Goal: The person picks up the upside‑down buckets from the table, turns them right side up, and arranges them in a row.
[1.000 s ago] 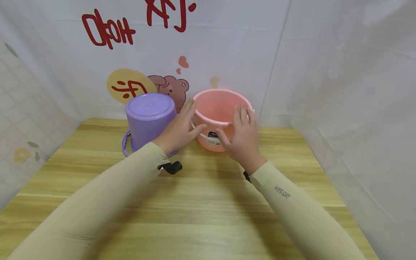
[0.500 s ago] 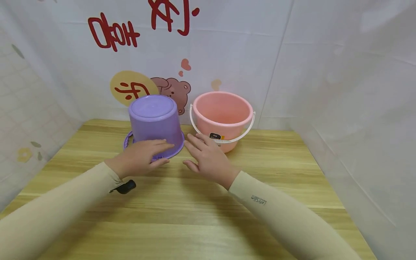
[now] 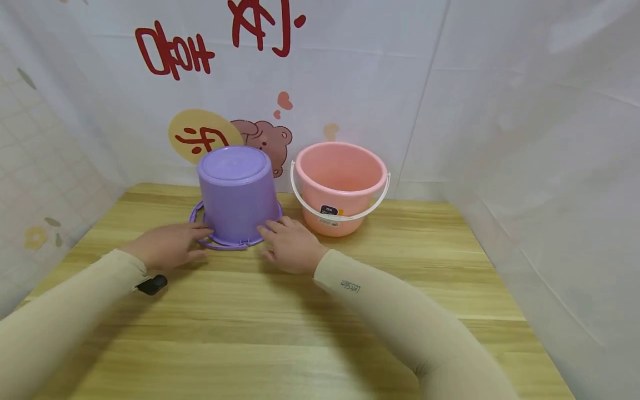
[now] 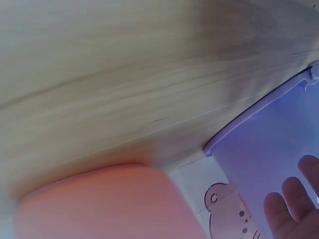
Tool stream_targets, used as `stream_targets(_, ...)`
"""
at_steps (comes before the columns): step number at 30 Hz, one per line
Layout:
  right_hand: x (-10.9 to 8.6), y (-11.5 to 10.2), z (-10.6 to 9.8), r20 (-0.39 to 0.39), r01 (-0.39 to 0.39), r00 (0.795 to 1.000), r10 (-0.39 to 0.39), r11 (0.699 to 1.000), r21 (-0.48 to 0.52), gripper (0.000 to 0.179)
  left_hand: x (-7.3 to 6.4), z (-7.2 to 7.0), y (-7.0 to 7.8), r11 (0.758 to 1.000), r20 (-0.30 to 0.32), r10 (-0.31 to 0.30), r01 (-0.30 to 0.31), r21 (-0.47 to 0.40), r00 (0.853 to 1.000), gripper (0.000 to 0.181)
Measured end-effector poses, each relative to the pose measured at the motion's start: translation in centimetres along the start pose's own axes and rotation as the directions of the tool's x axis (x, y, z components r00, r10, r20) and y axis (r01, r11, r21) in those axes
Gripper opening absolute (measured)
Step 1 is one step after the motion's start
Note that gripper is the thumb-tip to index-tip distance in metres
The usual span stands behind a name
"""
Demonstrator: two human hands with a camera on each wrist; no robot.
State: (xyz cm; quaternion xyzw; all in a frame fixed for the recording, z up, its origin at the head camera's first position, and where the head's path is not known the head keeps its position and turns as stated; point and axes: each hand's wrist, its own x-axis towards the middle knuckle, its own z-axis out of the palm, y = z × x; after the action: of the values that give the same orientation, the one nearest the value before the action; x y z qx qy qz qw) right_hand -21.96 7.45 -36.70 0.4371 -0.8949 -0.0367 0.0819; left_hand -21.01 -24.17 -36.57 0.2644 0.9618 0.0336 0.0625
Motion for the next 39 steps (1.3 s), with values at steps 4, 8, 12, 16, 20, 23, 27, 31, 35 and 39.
stream_targets(4,1.7,-0.5,0.4,0.080,-0.035,0.996,0.034,0.999,0.003,0.061,-0.2,0.8,-0.8,1.000,0.043,-0.014,0.014,-0.011,0.999,0.068)
stream_targets(8,3.1,-0.9,0.8,0.134,-0.068,0.989,0.067,0.998,-0.002,0.061,-0.5,1.4,-1.4,0.999,0.061,-0.031,0.031,0.008,0.998,0.069)
stream_targets(12,3.9,-1.7,1.3,0.200,-0.086,0.976,0.084,0.996,0.000,0.062,-0.6,1.5,-1.5,0.999,0.070,-0.045,0.043,0.027,0.997,0.068)
stream_targets(16,4.2,-2.4,1.6,0.276,-0.113,0.955,0.108,0.994,0.003,0.064,-0.5,1.6,-1.4,0.999,0.068,-0.035,0.033,0.036,0.997,0.069)
stream_targets(20,4.1,-2.9,1.9,0.326,-0.133,0.937,0.128,0.991,-0.008,0.068,-0.4,1.8,-1.1,0.999,0.058,-0.029,0.028,0.022,0.998,0.071)
stream_targets(23,4.0,-3.1,2.0,0.342,-0.145,0.929,0.139,0.989,-0.009,0.070,-0.4,1.9,-1.0,1.000,0.050,-0.023,0.023,0.011,0.998,0.071)
stream_targets(27,4.0,-3.1,2.1,0.346,-0.152,0.927,0.147,0.988,-0.012,0.070,-0.4,1.9,-1.0,1.000,0.047,-0.020,0.020,0.003,0.999,0.071)
stream_targets(31,4.2,-3.1,1.9,0.359,-0.166,0.920,0.157,0.986,-0.005,0.072,-0.2,1.9,-1.1,1.000,0.056,-0.027,0.028,-0.001,0.998,0.072)
stream_targets(35,4.3,-3.2,1.6,0.374,-0.169,0.914,0.158,0.986,-0.003,0.072,-0.2,1.9,-0.9,0.999,0.067,-0.047,0.048,-0.018,0.997,0.074)
stream_targets(39,4.4,-3.2,1.5,0.380,-0.166,0.912,0.156,0.986,-0.008,0.072,-0.3,2.0,-0.9,0.998,0.069,-0.059,0.061,-0.028,0.996,0.075)
